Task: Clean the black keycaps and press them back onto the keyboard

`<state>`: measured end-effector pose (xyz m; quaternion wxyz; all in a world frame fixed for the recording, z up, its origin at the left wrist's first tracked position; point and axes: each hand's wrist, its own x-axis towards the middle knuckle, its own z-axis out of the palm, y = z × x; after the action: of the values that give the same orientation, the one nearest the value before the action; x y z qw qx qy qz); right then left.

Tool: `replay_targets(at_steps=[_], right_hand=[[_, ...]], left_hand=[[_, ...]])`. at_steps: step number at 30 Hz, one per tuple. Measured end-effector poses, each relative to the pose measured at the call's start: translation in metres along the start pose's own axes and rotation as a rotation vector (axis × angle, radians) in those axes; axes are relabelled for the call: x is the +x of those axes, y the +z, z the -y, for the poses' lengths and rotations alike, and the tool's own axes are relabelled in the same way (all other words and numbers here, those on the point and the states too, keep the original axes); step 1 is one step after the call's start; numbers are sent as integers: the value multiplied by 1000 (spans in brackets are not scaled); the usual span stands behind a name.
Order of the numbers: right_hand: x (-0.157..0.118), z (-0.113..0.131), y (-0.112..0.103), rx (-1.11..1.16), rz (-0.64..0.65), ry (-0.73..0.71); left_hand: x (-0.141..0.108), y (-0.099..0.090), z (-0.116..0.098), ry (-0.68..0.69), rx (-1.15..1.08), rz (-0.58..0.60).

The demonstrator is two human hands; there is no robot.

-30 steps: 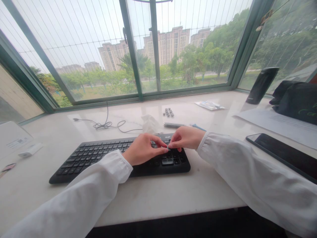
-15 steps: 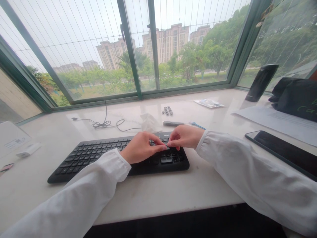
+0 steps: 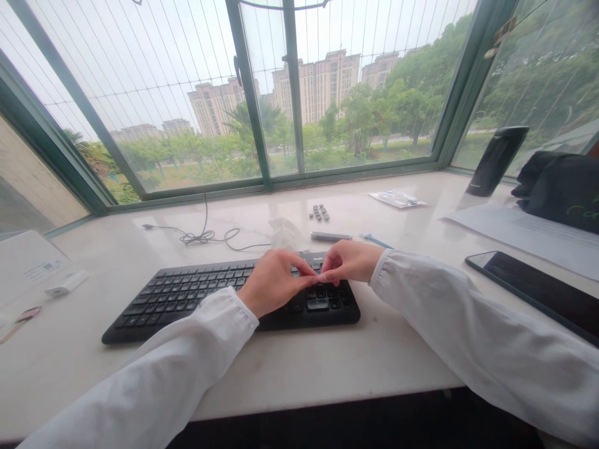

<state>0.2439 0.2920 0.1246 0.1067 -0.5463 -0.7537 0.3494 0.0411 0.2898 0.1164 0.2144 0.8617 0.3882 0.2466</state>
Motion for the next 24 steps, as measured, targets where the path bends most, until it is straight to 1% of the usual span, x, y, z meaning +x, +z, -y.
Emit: replay_targets(at_steps=[3, 8, 17, 21, 24], right_hand=[[0, 0, 1, -14, -13, 9], [2, 2, 2, -45, -9, 33], [4, 6, 1, -108, 8, 28], [4, 8, 4, -134, -22, 72], [5, 6, 6, -122, -25, 70]], left_hand=[[1, 0, 0, -5, 7, 13], [2, 0, 0, 14, 32, -6], [1, 0, -5, 28, 114, -15], [1, 1, -5, 24, 132, -14], [1, 4, -3, 16, 115, -10]])
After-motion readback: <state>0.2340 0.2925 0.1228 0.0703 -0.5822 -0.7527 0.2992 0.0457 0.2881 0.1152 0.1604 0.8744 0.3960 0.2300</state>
